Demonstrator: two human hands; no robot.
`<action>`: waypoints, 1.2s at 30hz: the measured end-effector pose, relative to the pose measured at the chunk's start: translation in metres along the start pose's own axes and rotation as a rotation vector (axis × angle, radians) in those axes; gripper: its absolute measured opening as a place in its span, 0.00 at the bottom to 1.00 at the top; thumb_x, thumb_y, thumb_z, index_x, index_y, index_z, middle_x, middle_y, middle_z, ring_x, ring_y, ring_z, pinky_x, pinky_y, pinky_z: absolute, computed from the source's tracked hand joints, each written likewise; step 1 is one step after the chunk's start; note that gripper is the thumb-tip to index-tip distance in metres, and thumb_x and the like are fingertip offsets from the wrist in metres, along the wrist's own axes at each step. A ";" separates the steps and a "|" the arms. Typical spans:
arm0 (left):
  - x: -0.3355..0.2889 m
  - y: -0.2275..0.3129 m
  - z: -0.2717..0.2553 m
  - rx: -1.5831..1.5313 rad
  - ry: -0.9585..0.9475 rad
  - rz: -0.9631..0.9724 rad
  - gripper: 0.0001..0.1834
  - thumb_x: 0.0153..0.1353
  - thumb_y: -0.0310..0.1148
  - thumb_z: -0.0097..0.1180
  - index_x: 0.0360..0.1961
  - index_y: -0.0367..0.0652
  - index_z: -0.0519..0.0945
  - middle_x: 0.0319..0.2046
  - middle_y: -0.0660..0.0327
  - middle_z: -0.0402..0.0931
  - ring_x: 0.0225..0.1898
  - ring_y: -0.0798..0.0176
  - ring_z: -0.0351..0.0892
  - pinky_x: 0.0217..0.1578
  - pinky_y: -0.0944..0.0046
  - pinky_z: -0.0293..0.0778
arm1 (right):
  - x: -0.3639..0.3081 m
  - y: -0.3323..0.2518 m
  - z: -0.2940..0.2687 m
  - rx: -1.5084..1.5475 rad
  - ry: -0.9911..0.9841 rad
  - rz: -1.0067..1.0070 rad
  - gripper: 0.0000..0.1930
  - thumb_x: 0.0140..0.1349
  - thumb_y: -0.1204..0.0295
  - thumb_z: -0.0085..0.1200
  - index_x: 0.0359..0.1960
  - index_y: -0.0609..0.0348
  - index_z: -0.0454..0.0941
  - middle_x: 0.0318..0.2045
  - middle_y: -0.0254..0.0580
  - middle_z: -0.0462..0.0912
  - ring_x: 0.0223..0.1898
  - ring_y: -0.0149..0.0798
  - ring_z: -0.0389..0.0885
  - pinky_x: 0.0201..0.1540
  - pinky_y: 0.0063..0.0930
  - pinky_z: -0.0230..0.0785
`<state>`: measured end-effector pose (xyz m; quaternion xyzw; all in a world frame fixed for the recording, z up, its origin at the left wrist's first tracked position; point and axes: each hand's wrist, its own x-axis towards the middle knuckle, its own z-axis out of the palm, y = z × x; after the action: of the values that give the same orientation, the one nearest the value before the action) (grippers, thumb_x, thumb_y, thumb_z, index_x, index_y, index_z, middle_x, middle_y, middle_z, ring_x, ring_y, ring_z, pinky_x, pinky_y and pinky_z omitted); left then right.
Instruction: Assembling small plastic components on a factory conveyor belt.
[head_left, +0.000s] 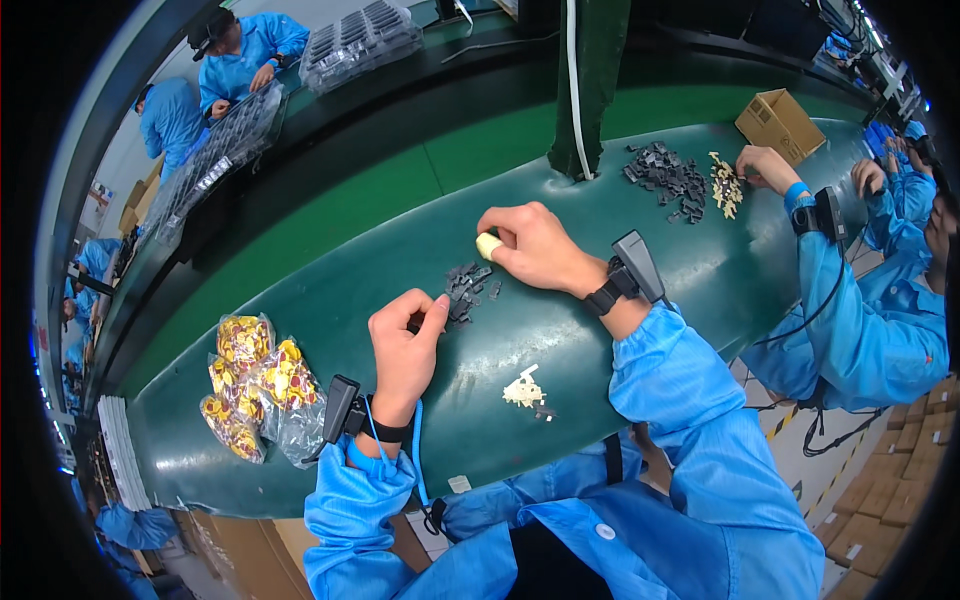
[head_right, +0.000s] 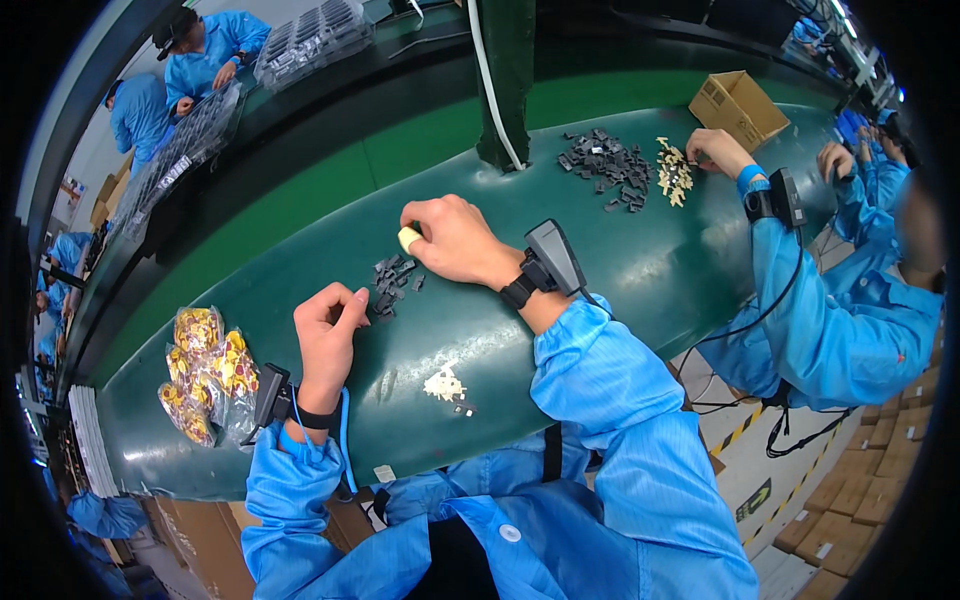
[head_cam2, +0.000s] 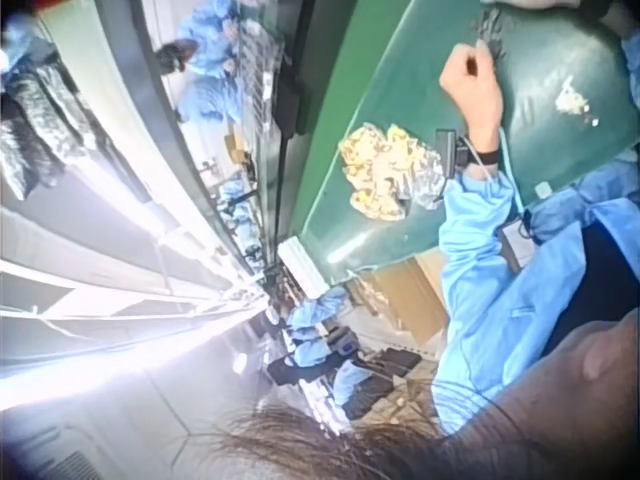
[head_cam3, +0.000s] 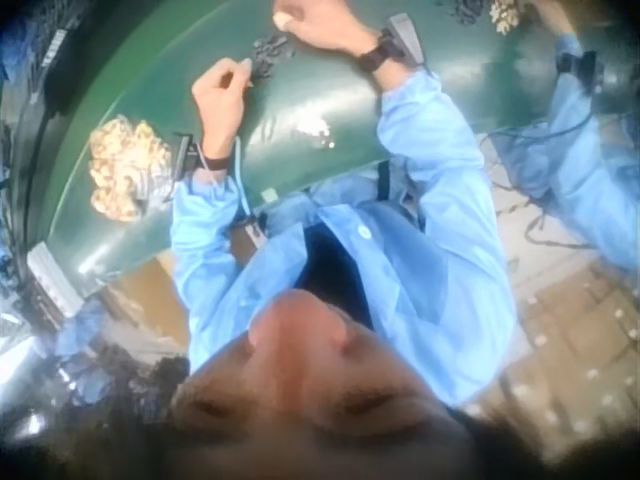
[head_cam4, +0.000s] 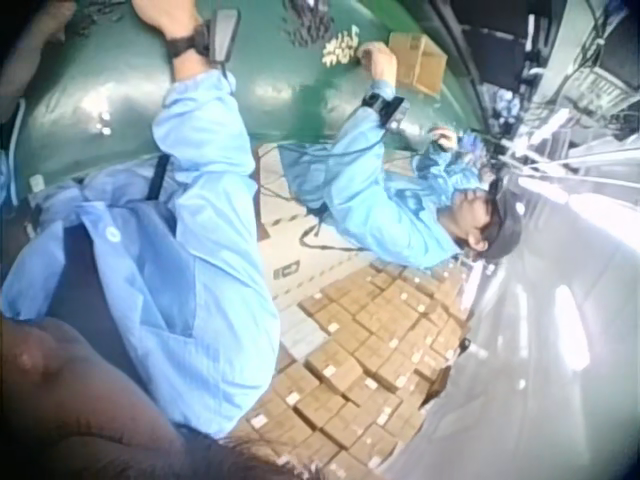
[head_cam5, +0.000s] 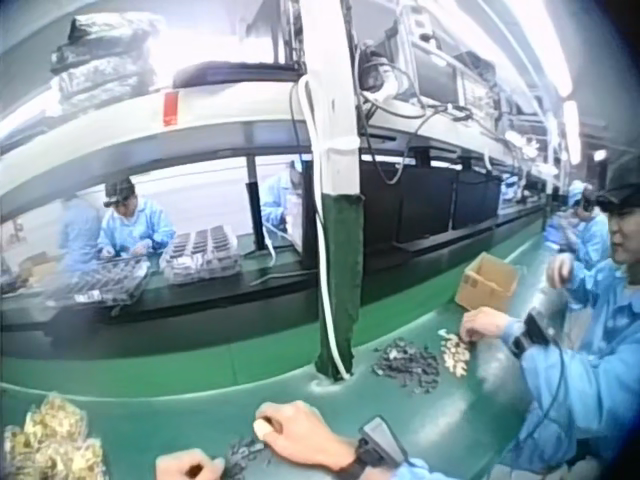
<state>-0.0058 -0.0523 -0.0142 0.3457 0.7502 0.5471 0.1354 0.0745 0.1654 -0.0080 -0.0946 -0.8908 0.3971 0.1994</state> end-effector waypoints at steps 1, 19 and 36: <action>0.000 0.000 0.000 0.026 -0.023 0.009 0.13 0.63 0.27 0.61 0.22 0.37 0.76 0.19 0.67 0.73 0.23 0.77 0.70 0.26 0.73 0.63 | -0.002 0.000 0.002 0.000 -0.001 0.000 0.09 0.54 0.70 0.57 0.32 0.62 0.83 0.21 0.51 0.81 0.26 0.53 0.81 0.32 0.45 0.71; 0.004 0.011 0.006 0.297 -0.046 0.363 0.14 0.45 0.16 0.63 0.35 0.34 0.81 0.43 0.52 0.83 0.55 0.45 0.80 0.58 0.54 0.73 | -0.007 -0.013 0.002 0.054 -0.296 -0.031 0.05 0.44 0.78 0.55 0.25 0.65 0.79 0.19 0.47 0.79 0.24 0.48 0.79 0.29 0.39 0.69; 0.000 0.007 0.002 0.228 0.062 0.261 0.09 0.47 0.16 0.59 0.32 0.36 0.80 0.34 0.51 0.81 0.40 0.46 0.81 0.42 0.54 0.76 | -0.012 -0.011 0.017 0.176 -0.073 -0.018 0.03 0.54 0.80 0.57 0.31 0.66 0.79 0.16 0.36 0.76 0.19 0.26 0.71 0.23 0.25 0.63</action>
<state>-0.0022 -0.0495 -0.0085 0.4360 0.7600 0.4821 0.0000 0.0778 0.1432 -0.0132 -0.0539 -0.8601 0.4751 0.1779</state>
